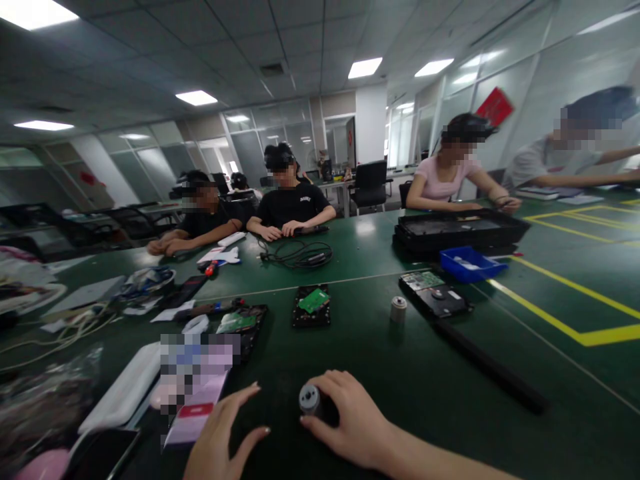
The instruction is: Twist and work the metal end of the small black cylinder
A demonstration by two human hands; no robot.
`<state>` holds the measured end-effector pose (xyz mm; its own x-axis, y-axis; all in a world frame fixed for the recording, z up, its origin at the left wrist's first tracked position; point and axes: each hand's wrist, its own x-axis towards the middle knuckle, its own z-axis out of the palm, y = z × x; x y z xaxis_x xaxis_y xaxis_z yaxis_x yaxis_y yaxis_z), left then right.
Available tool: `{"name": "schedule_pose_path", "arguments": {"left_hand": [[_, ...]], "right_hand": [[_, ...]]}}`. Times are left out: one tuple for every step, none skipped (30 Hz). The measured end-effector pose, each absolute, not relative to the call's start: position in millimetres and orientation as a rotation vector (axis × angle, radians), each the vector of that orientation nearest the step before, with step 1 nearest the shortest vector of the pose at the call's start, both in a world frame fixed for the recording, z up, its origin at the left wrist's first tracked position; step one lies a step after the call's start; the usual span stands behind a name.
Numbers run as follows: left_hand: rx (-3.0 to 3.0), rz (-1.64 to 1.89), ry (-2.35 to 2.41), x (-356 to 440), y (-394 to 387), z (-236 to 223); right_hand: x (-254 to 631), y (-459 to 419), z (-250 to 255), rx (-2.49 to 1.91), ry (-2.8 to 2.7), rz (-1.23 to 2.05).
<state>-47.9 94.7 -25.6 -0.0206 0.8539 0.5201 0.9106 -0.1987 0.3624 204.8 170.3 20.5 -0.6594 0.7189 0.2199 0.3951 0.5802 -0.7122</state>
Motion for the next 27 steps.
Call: {"name": "schedule_pose_path", "arguments": {"left_hand": [[-2.15, -0.979, -1.909, -50.8, 91.5, -29.3], [-2.153, -0.948, -1.892, -53.9, 88.4, -33.0], [-2.148, -0.923, -1.872, -57.1, 85.6, -36.4], [-2.141, -0.898, -1.843, -60.2, 83.4, -39.1], [-2.134, -0.871, -1.808, -62.9, 82.0, -41.0], [-2.129, -0.847, -1.775, -65.1, 81.2, -41.9], [-2.125, -0.832, -1.751, -66.5, 81.2, -41.8], [-2.121, -0.832, -1.734, -67.1, 81.7, -40.6], [-2.116, -0.85, -1.721, -66.7, 82.8, -38.1], [-2.115, -0.882, -1.716, -65.2, 84.2, -34.5], [-2.12, -0.927, -1.712, -62.5, 86.0, -29.5], [-2.133, -0.984, -1.702, -58.6, 88.1, -23.5], [-2.157, -1.049, -1.701, -53.3, 90.5, -16.5], [-2.183, -1.131, -1.702, -46.7, 93.2, -9.0], [-2.211, -1.22, -1.714, -38.8, 96.3, -1.3], [-2.236, -1.311, -1.721, -29.9, 99.7, 6.1], [-2.261, -1.405, -1.743, -20.3, 103.5, 12.7], [-2.318, -1.486, -1.77, -10.4, 107.6, 18.1], [-2.357, -1.584, -1.795, -0.8, 111.9, 22.0], [-2.411, -1.674, -1.804, 8.1, 116.1, 24.5], [-2.445, -1.76, -1.818, 15.8, 120.1, 25.4], [-2.465, -1.834, -1.832, 22.0, 123.7, 25.1], [-2.487, -1.887, -1.841, 26.7, 126.6, 23.8], [-2.507, -1.933, -1.844, 29.8, 128.8, 21.8], [-2.518, -1.973, -1.836, 31.6, 130.2, 19.5], [-2.525, -2.004, -1.82, 32.4, 131.0, 17.1], [-2.527, -2.026, -1.798, 32.5, 131.2, 15.0]], "right_hand": [[205.0, 170.4, 20.6, -0.887, -2.317, 0.876], [205.0, 170.5, 20.9, -0.888, -2.317, 0.879], [205.1, 170.5, 21.3, -0.89, -2.318, 0.881], [205.1, 170.4, 21.8, -0.892, -2.32, 0.884], [205.1, 170.3, 22.4, -0.893, -2.321, 0.885], [205.0, 170.2, 23.1, -0.892, -2.324, 0.889], [204.9, 170.1, 23.8, -0.892, -2.326, 0.891], [204.9, 170.1, 24.5, -0.891, -2.325, 0.892], [204.9, 170.2, 24.9, -0.89, -2.323, 0.89], [205.0, 170.3, 25.1, -0.888, -2.321, 0.889], [205.1, 170.4, 25.0, -0.885, -2.321, 0.887], [205.2, 170.6, 24.6, -0.882, -2.32, 0.885], [205.4, 170.7, 24.0, -0.878, -2.319, 0.882], [205.5, 170.8, 23.2, -0.874, -2.319, 0.879], [205.5, 170.9, 22.3, -0.869, -2.318, 0.876], [205.5, 171.1, 21.4, -0.862, -2.317, 0.873], [205.5, 171.2, 20.6, -0.857, -2.314, 0.869], [205.5, 171.4, 19.8, -0.853, -2.312, 0.865], [205.5, 171.4, 19.0, -0.85, -2.314, 0.862], [205.5, 171.4, 18.4, -0.85, -2.316, 0.858], [205.5, 171.3, 17.9, -0.851, -2.319, 0.852], [205.4, 171.1, 17.6, -0.853, -2.323, 0.847], [205.2, 170.8, 17.5, -0.854, -2.328, 0.845], [204.9, 170.6, 17.5, -0.853, -2.331, 0.844], [204.5, 170.4, 17.7, -0.851, -2.331, 0.842], [204.0, 170.3, 18.0, -0.846, -2.333, 0.842], [203.4, 170.3, 18.3, -0.842, -2.335, 0.841]]}}
